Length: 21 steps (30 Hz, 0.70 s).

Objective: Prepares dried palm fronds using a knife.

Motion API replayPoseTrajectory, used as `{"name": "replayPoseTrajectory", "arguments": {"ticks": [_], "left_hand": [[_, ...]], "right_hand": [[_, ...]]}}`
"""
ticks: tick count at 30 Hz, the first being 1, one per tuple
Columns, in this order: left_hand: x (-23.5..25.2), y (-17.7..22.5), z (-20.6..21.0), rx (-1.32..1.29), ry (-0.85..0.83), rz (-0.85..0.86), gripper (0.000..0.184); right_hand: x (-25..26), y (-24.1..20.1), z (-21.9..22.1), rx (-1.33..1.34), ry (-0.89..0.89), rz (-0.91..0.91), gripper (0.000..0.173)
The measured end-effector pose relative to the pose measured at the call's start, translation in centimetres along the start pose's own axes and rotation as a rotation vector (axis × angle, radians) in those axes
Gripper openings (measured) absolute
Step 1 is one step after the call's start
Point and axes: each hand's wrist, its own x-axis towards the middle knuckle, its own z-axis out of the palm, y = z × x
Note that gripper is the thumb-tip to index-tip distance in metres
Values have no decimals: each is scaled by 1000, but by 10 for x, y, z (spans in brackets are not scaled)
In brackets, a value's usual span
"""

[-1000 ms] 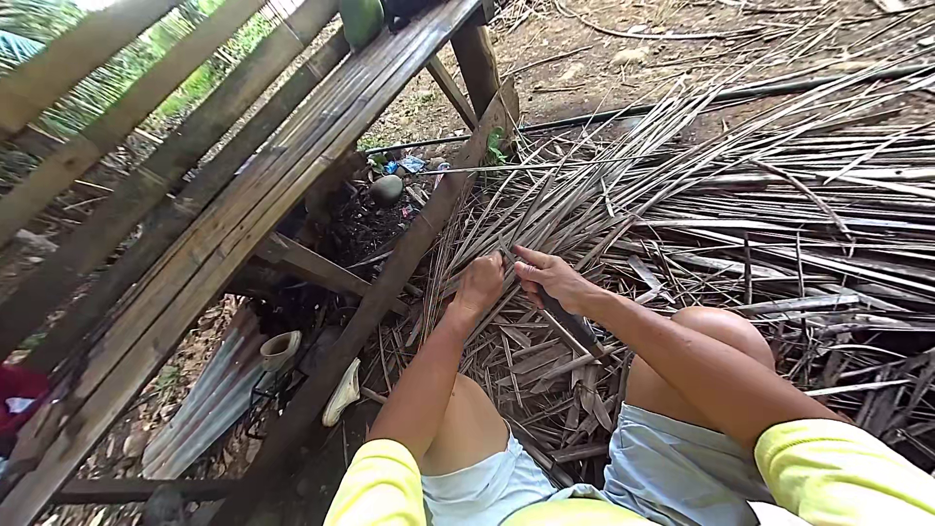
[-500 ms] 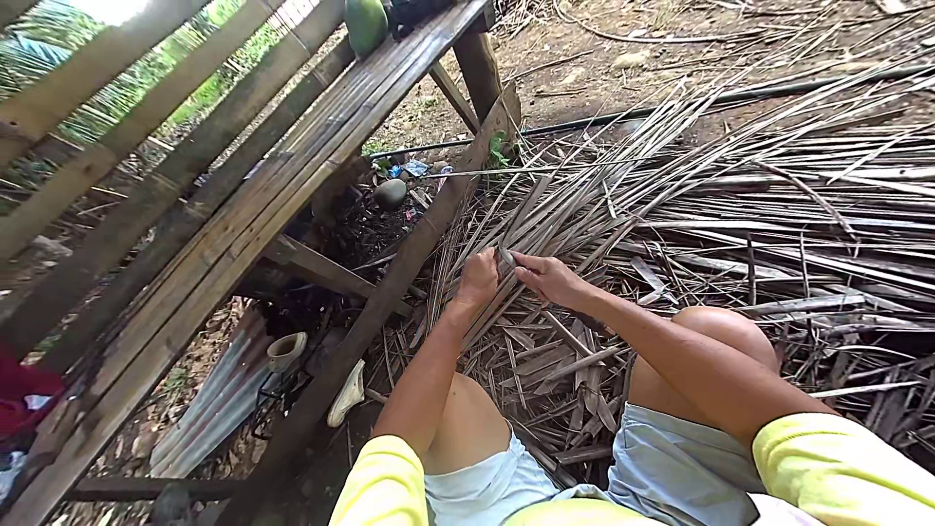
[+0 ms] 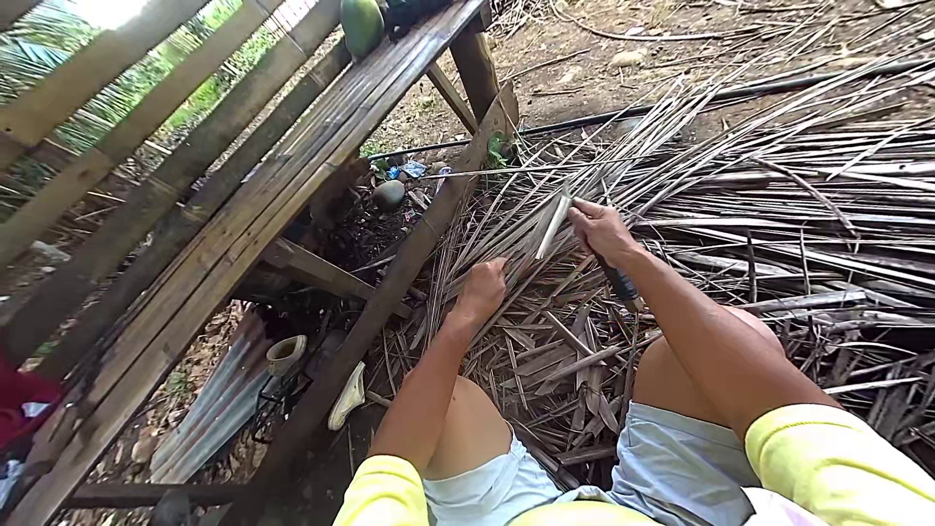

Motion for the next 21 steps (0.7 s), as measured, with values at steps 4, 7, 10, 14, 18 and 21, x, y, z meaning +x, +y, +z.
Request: {"name": "replayPoseTrajectory", "arguments": {"ticks": [4, 7, 10, 14, 18, 21], "left_hand": [[-1, -9, -4, -36, -11, -30, 27], [5, -8, -3, -138, -45, -130, 28], [11, 10, -8, -288, -122, -262, 31], [13, -1, -1, -700, -194, -287, 23], [17, 8, -7, -832, -216, -266, 26], [25, 6, -6, -870, -254, -240, 27]], "right_hand": [[4, -4, -23, 32, 192, 2, 46], [-31, -9, 2, -50, -57, -113, 44], [-64, 6, 35, -96, -313, -129, 49], [-72, 5, 47, -39, -381, -89, 51], [-55, -3, 36, 90, -299, -122, 47], [-44, -3, 24, 187, -273, -121, 46]]}}
